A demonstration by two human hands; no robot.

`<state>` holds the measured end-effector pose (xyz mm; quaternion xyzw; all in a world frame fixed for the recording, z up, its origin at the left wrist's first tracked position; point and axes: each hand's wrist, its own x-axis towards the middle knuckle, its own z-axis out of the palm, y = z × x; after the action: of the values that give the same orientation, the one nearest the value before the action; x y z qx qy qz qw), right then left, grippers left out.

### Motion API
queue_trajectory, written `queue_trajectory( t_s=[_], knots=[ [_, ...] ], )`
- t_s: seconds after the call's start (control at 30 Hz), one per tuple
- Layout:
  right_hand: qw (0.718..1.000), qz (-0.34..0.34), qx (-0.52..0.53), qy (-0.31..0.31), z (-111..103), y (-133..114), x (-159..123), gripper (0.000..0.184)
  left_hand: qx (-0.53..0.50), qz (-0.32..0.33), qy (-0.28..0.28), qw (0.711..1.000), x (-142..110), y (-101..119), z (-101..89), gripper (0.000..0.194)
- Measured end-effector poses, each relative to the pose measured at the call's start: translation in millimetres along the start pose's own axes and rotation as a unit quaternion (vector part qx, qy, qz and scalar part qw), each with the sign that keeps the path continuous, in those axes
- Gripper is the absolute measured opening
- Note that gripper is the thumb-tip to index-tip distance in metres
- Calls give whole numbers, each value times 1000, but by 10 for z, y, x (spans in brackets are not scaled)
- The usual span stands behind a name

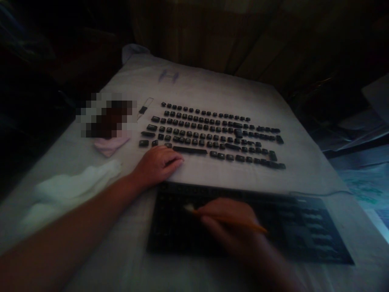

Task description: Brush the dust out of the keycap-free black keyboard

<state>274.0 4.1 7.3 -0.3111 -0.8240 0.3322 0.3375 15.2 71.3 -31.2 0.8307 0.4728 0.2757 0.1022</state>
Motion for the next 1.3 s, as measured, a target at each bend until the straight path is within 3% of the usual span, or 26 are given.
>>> queue_trajectory(
  t_s=[0.13,0.33,0.5,0.73,0.97,1.3],
  knots=[
    [1000,8,-7,4,-31,-61,18,13,1,0,8,1000,1,-5,10,26],
    [998,-6,-26,60,-73,-159,47,15,5,9,13,1000,-9,-15,20,26],
    [994,24,-65,88,-54,-144,21,14,-4,2,3,1000,0,-10,14,26],
    [991,61,-98,74,-39,-143,26,21,-1,4,8,1000,-4,-15,13,25],
    [992,15,-112,56,-39,-133,46,34,0,0,2,1000,0,0,11,25],
    [994,-17,-105,34,36,-21,-64,30,1,-7,-3,1000,-1,-11,20,27]
  ],
)
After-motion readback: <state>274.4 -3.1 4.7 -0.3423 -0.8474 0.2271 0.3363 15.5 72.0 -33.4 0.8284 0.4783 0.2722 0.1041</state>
